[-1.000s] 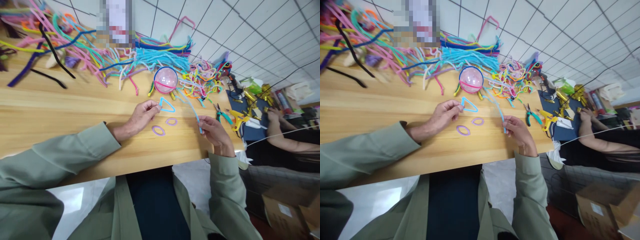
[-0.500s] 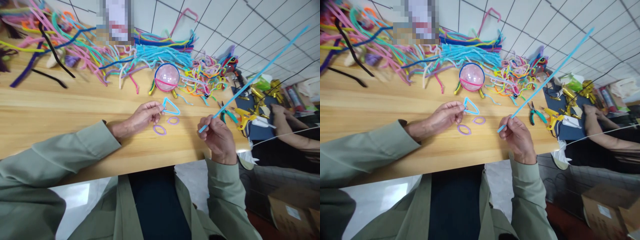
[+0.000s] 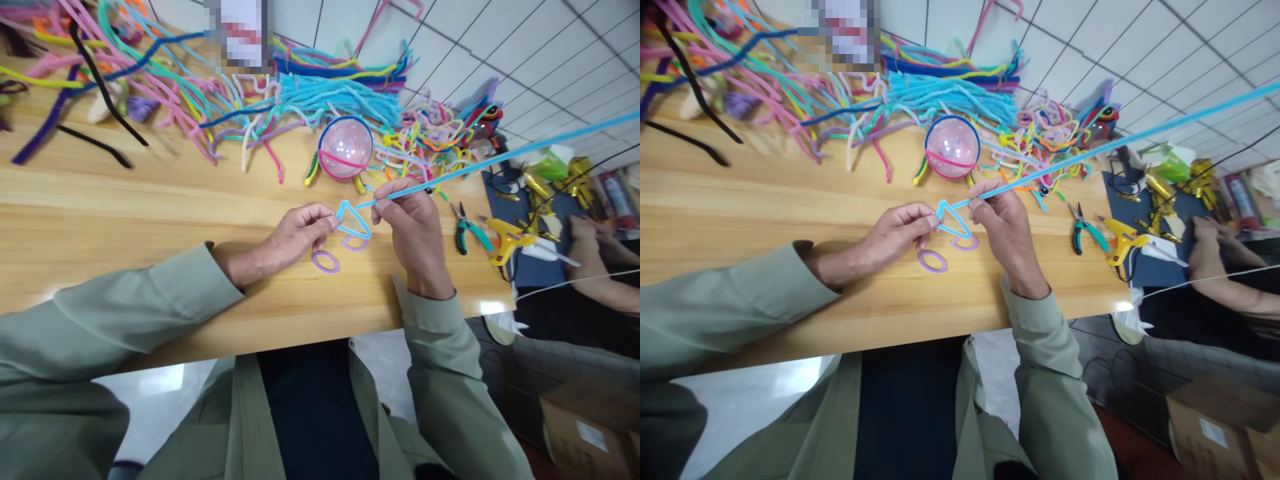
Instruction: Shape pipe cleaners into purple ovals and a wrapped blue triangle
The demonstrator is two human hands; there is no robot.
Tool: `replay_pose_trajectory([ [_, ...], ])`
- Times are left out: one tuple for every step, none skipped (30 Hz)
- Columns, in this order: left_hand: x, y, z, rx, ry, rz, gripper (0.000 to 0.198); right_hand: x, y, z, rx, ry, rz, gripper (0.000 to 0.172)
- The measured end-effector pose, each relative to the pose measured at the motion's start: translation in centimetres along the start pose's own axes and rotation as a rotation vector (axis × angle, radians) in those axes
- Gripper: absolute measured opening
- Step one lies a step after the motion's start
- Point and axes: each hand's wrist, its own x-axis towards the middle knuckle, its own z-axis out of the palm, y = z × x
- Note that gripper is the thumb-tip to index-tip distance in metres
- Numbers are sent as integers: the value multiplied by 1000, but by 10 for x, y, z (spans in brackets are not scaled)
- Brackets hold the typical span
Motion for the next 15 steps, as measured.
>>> replay_pose_trajectory([
  [0,0,0,12,7,-3,31,2,3,0,-22,-21,4,25],
  [-1,0,0,22,12,-7,30,2,5,0,-41,-46,6,25],
  [-1,0,1,30,17,-10,29,3,6,0,-52,-68,3,26],
  [-1,0,1,37,19,-13,28,3,7,-1,-56,-78,-9,26],
  [-2,0,1,40,21,-15,27,2,8,-3,-58,-79,-26,26],
  [-2,0,1,43,20,-18,27,2,9,-4,-63,-72,-47,26],
  [-2,0,1,46,17,-20,26,1,10,-4,-71,-63,-68,26],
  [-2,0,0,49,14,-21,25,0,11,-5,-83,-55,-88,27],
  [-2,0,0,52,11,-19,25,0,12,-5,-99,-51,-104,28],
  [-1,0,0,56,7,-16,24,-1,13,-4,-115,-50,-119,29],
  [-1,1,0,60,4,-11,24,-1,15,-4,-129,-51,-133,30],
  [-1,1,0,61,2,-5,23,-2,16,-3,-140,-52,-147,31],
  [-1,0,0,60,2,1,23,-2,18,-2,-150,-52,-158,32],
  [-1,0,0,57,3,5,23,-2,20,-2,-158,-49,-167,33],
  [-1,0,1,56,4,6,23,-2,21,-1,-164,-46,-175,33],
])
